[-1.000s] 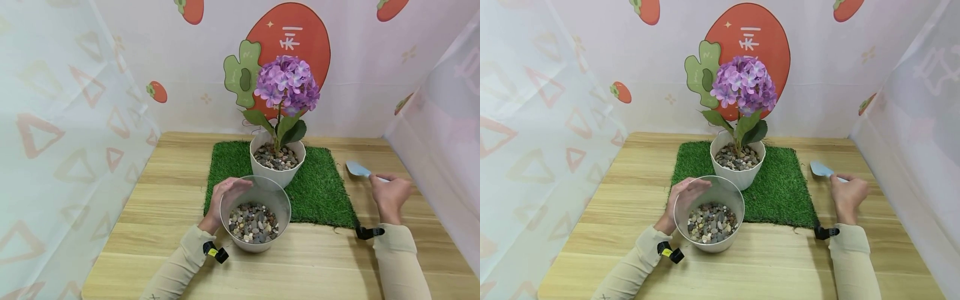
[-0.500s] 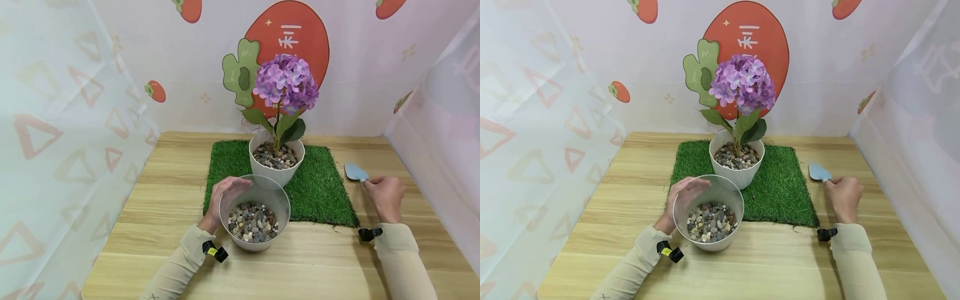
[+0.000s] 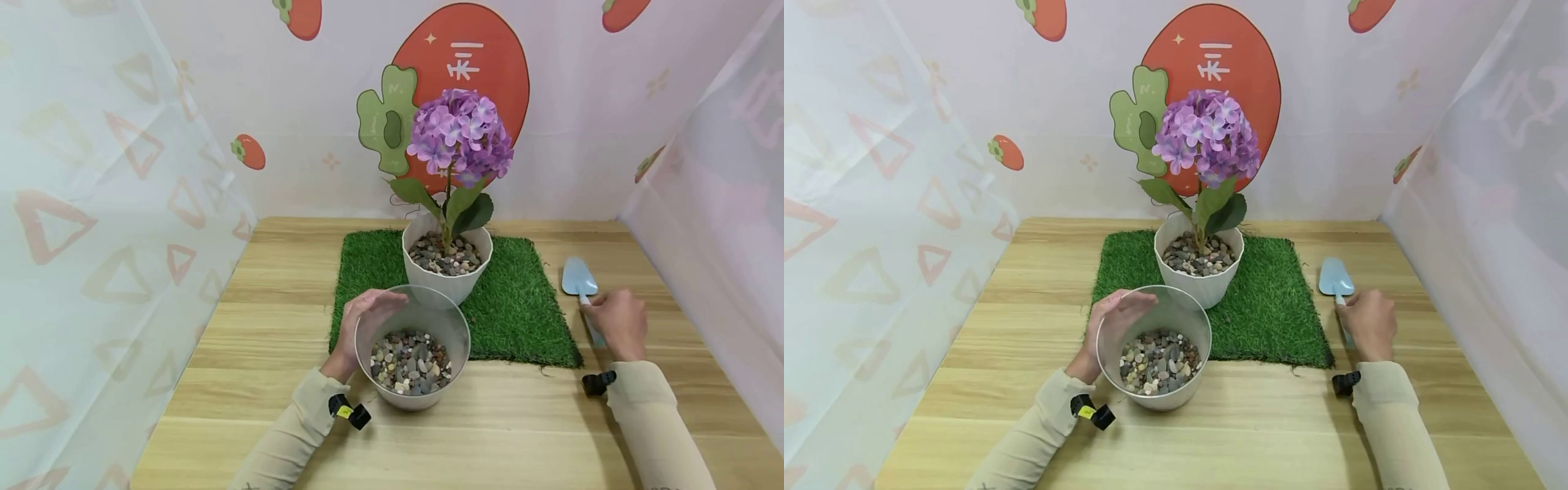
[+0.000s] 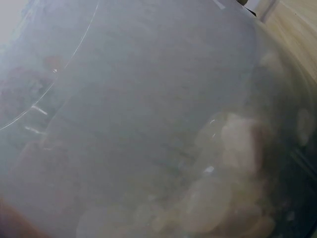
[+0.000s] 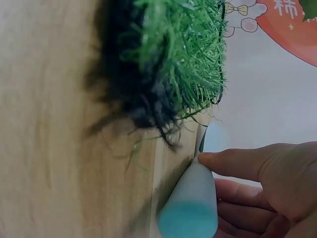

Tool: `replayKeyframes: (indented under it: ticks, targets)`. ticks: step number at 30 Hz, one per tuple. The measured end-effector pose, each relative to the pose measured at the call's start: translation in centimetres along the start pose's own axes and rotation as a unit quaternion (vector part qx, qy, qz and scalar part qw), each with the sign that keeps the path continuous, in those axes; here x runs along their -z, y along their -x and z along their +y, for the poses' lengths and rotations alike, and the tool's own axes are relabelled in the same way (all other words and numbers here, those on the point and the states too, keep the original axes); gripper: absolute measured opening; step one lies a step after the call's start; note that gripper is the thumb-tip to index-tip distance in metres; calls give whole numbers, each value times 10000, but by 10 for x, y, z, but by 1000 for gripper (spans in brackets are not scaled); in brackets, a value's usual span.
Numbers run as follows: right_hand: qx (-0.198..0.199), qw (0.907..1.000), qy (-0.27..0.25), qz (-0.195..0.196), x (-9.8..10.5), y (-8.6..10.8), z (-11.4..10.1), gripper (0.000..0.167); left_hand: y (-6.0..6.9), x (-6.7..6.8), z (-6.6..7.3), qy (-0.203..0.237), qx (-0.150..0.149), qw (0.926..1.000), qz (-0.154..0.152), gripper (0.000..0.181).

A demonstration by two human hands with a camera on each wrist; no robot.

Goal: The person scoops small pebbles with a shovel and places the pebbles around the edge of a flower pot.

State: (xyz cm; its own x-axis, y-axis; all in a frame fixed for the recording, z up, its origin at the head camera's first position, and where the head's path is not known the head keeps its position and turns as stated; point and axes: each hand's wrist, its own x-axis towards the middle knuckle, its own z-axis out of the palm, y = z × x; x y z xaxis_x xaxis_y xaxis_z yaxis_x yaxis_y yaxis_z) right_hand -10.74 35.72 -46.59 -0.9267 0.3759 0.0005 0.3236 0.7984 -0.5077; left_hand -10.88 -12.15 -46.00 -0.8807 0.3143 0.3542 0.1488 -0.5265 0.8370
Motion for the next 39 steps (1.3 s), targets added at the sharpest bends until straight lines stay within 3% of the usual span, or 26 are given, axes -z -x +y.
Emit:
replayKeyframes:
  ticks: [20, 30, 35, 39]
  targets:
    - [-154, 9992, 229, -275, 5, -4, 4, 35, -3, 1, -4, -73, 61, 9999, -53, 43]
    - [23, 9994, 245, -237, 3, -5, 0, 35, -6, 4, -4, -143, 60, 9999, -74, 44]
    - [79, 9976, 564, -387, 7, -4, -10, 50, -8, 3, -5, -157, 15, 9998, -97, 45]
    - [389, 9927, 948, -634, 10, 0, -27, 63, -8, 2, -5, -137, 30, 9999, -99, 44]
